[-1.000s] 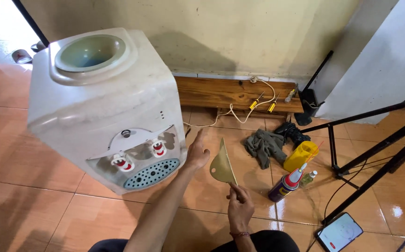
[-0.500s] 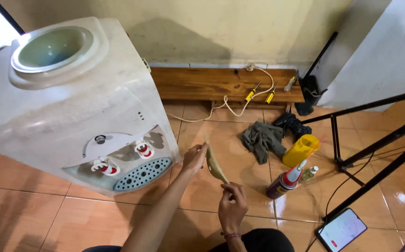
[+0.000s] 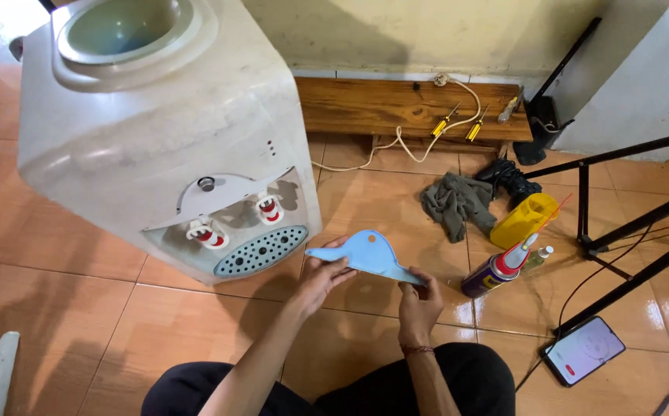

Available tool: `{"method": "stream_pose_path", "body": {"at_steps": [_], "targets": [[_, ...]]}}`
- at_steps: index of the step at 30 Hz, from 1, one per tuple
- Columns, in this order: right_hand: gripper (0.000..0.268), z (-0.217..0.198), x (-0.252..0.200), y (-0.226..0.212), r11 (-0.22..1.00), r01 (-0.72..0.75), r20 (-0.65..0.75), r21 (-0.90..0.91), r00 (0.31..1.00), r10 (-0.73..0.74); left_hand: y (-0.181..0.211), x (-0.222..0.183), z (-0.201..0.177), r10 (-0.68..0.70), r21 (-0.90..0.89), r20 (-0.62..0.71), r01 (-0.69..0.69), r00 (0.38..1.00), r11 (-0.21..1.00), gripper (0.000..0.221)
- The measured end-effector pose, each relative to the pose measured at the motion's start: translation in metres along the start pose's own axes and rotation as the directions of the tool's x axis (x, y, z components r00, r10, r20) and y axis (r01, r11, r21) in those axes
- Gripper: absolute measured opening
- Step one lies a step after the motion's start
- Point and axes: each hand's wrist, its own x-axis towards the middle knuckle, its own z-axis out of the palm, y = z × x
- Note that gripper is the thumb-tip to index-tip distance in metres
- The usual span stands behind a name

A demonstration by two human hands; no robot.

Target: The person disassembles a water dispenser by removing screws with a screwdriver, lifts off the main casing, and cleans the components.

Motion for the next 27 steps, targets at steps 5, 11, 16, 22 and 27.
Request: {"method": "stream_pose_path", "body": {"at_steps": [5, 11, 16, 22, 27], "targets": [[0.036, 0.008, -0.011, -0.017, 0.999, -0.027, 0.087, -0.034, 0.996, 0.03, -0.01, -0.027, -0.023, -0.038, 0.019, -0.065, 0.039, 0.997, 0.999, 0.063], [0.072, 0.026, -0.029, -0.011, 0.624, 0.563, 0.41, -0.542, 0.825, -0.389, -0.027, -0.028, -0.044, 0.092, -0.087, -0.169, -0.108, 0.981, 0.99, 0.052], [0.072, 0.031, -0.033, -0.008, 0.215, 0.615, 0.588, -0.758, 0.788, -0.181, -0.031, -0.025, -0.053, 0.121, -0.077, -0.175, -0.136, 0.977, 0.988, 0.051], [0.072, 0.032, -0.029, 0.007, 0.171, 0.629, 0.598, -0.758, 0.776, -0.202, -0.046, -0.028, -0.045, 0.13, 0.036, -0.045, -0.128, 0.99, 0.991, 0.057], [0.04, 0.024, -0.01, 0.048, 0.581, 0.519, 0.488, -0.627, 0.843, -0.226, -0.045, -0.034, -0.034, 0.18, 0.058, 0.042, -0.182, 0.983, 0.982, 0.078]]}}
